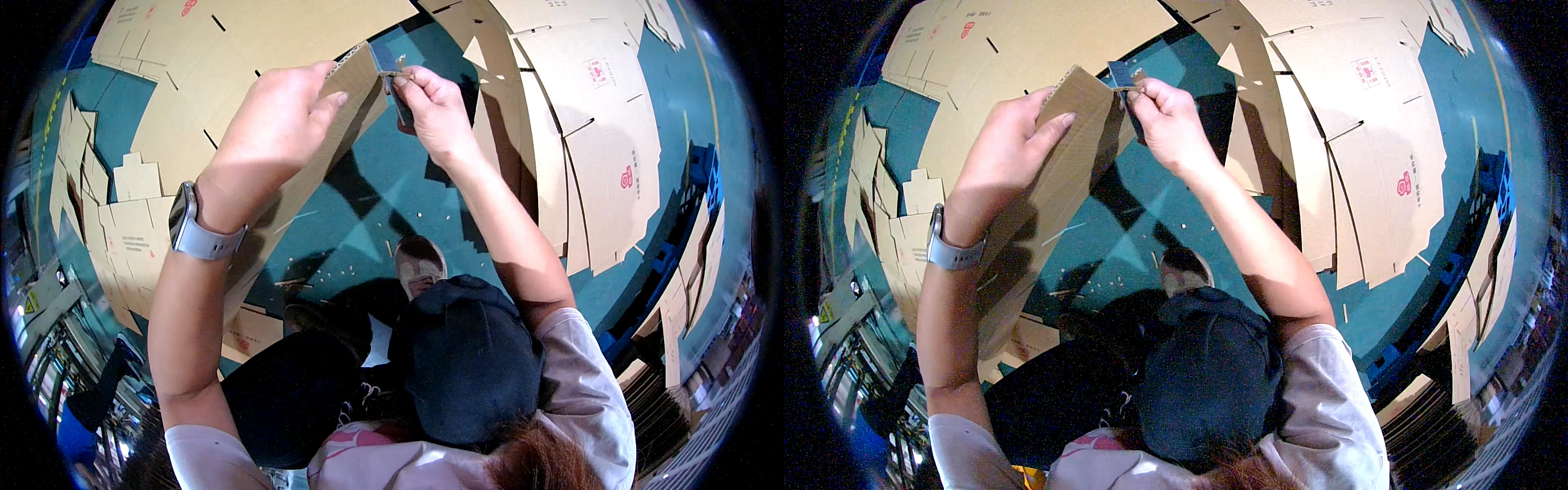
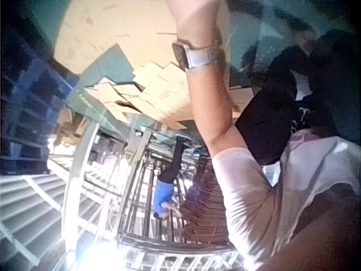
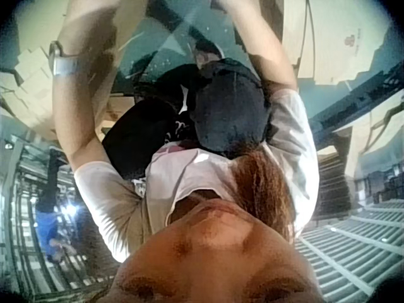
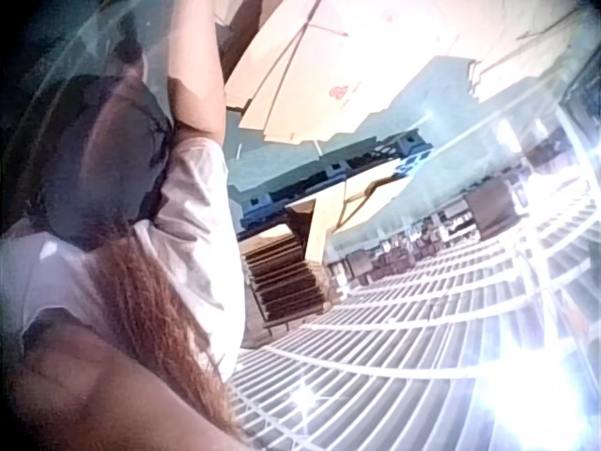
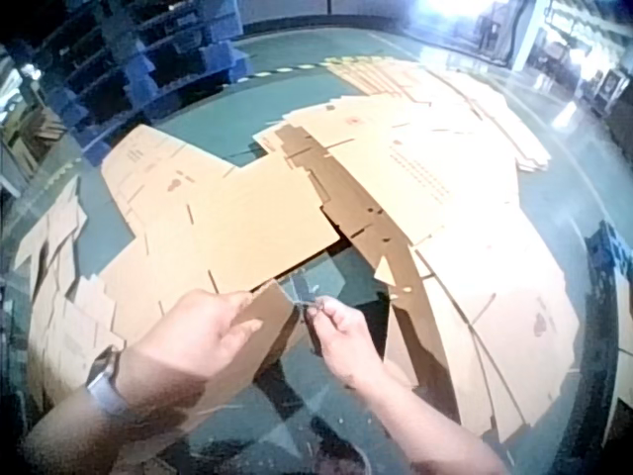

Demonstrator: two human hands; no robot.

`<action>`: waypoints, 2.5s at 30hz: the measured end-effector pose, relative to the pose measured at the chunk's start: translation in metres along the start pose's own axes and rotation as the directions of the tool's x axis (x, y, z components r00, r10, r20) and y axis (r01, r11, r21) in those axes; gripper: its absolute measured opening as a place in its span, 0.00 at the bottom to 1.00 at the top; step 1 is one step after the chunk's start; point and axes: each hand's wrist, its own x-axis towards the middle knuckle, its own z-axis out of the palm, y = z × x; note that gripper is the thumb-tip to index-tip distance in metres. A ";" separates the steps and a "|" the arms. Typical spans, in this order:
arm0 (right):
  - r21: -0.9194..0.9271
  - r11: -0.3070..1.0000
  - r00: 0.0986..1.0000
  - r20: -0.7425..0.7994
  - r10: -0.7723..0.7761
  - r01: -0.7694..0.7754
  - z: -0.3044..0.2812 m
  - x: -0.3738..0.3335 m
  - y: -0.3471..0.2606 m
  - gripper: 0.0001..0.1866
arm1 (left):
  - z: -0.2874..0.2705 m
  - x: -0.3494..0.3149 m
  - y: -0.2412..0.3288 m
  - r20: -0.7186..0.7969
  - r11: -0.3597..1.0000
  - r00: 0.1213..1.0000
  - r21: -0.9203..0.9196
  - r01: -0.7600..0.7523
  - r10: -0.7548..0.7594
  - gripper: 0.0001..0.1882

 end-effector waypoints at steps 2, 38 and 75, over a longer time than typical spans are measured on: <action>-0.029 1.000 1.000 0.014 -0.004 0.004 0.000 0.000 0.004 0.09 | 0.002 0.001 0.003 0.016 0.998 0.998 -0.012 0.060 -0.060 0.12; -0.659 0.018 0.583 0.652 -0.485 0.752 0.116 -0.029 -0.020 0.06 | -0.049 -0.069 -0.098 -0.240 0.955 0.971 0.290 0.068 0.004 0.13; -0.748 -0.113 0.678 0.646 -0.350 0.654 0.122 -0.019 -0.010 0.05 | -0.029 -0.073 -0.079 -0.340 0.942 0.938 0.331 0.058 0.062 0.11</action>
